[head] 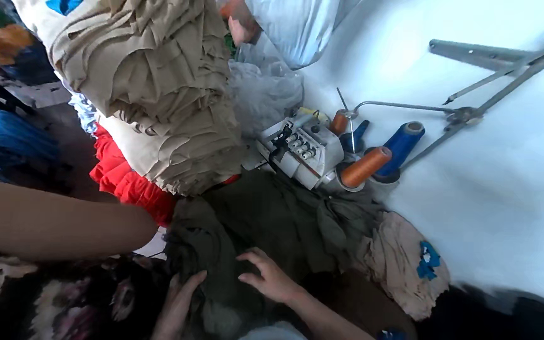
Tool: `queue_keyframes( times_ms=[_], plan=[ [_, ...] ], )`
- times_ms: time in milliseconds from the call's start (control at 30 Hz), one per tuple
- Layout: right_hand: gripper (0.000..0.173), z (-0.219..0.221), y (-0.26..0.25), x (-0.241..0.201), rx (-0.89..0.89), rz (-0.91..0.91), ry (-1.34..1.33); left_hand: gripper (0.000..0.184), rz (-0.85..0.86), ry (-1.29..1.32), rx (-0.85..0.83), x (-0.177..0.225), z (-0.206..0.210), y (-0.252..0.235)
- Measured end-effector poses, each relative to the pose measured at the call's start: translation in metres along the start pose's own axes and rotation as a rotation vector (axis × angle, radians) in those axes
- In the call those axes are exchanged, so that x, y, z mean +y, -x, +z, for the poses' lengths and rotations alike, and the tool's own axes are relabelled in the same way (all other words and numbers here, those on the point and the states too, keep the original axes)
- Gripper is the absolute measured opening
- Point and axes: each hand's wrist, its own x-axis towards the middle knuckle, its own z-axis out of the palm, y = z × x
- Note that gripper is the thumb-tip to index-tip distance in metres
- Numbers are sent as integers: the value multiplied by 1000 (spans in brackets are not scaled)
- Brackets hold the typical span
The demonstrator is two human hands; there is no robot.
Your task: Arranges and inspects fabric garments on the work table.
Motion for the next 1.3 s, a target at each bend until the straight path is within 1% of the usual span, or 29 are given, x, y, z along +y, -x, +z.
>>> queue_keyframes(
  times_ms=[67, 100, 167, 233, 267, 333, 367, 400, 433, 467, 500, 533, 600, 633, 667, 733, 767, 800, 867, 933, 967, 1000, 1033, 1067, 1100, 1133, 1167, 1233, 1300],
  plan=[
    [46, -1, -7, 2, -24, 67, 205, 76, 2, -17, 14, -7, -10, 2],
    [47, -9, -11, 8, 20, 139, 337, 74, 16, -30, 20, -8, -15, 4],
    [48, -39, -17, 33, 200, 315, 553, 69, 42, -29, 32, -8, -25, 6],
    [54, -77, -13, 72, 363, 467, 673, 68, 54, -10, 32, -7, -33, 9],
    [57, -97, -6, 93, 381, 532, 723, 67, 53, -5, 29, -7, -36, 11],
    [53, -133, 15, 127, 333, 654, 789, 68, 43, -7, 25, -8, -40, 14],
    [51, -148, 22, 137, 323, 698, 815, 68, 43, -7, 29, -9, -43, 13],
    [53, -159, 26, 144, 331, 736, 839, 68, 42, 1, 32, -11, -46, 12],
    [53, -165, 26, 146, 366, 782, 838, 68, 44, 5, 31, -12, -48, 10],
    [49, -167, 24, 145, 424, 831, 811, 67, 53, 3, 27, -11, -49, 7],
    [42, -166, 20, 140, 509, 839, 771, 66, 66, -10, 22, -8, -48, 4],
    [37, -161, 16, 131, 585, 803, 717, 67, 76, -23, 16, -3, -45, 1],
    [31, -139, 9, 102, 659, 624, 584, 73, 92, -61, 1, 10, -36, -5],
    [31, -123, 7, 86, 623, 537, 492, 76, 102, -76, 1, 17, -31, -7],
    [32, -108, 5, 72, 542, 470, 384, 77, 114, -79, 5, 24, -27, -9],
    [33, -79, 0, 55, 363, 383, 140, 73, 141, -66, 35, 37, -21, -12],
    [35, -64, -3, 53, 308, 336, 14, 69, 149, -61, 45, 44, -21, -13],
    [36, -51, -5, 50, 271, 290, -99, 63, 161, -68, 52, 51, -21, -15],
    [37, -33, -5, 41, 226, 220, -305, 60, 186, -155, 33, 68, -7, -14],
    [38, -26, 0, 29, 252, 206, -522, 64, 230, -279, -89, 86, 25, -7],
    [40, -27, 3, 26, 309, 215, -626, 67, 240, -325, -189, 91, 46, -7],
    [44, -29, 6, 26, 391, 238, -730, 70, 226, -353, -326, 90, 65, -11],
    [49, -34, 10, 30, 489, 285, -840, 73, 191, -364, -499, 81, 81, -22],
    [55, -40, 14, 37, 611, 340, -942, 72, 165, -375, -671, 67, 94, -37],
    [58, -48, 20, 46, 723, 417, -1002, 68, 154, -399, -790, 51, 103, -49],
    [61, -56, 25, 60, 808, 501, -995, 64, 142, -472, -850, 37, 106, -58],
    [61, -63, 32, 77, 871, 587, -937, 62, 142, -584, -862, 24, 103, -66],
    [51, -69, 49, 101, 950, 707, -742, 60, 149, -771, -767, -4, 88, -75],
    [39, -61, 62, 110, 957, 673, -486, 54, 174, -793, -627, -36, 65, -81]
  ],
)
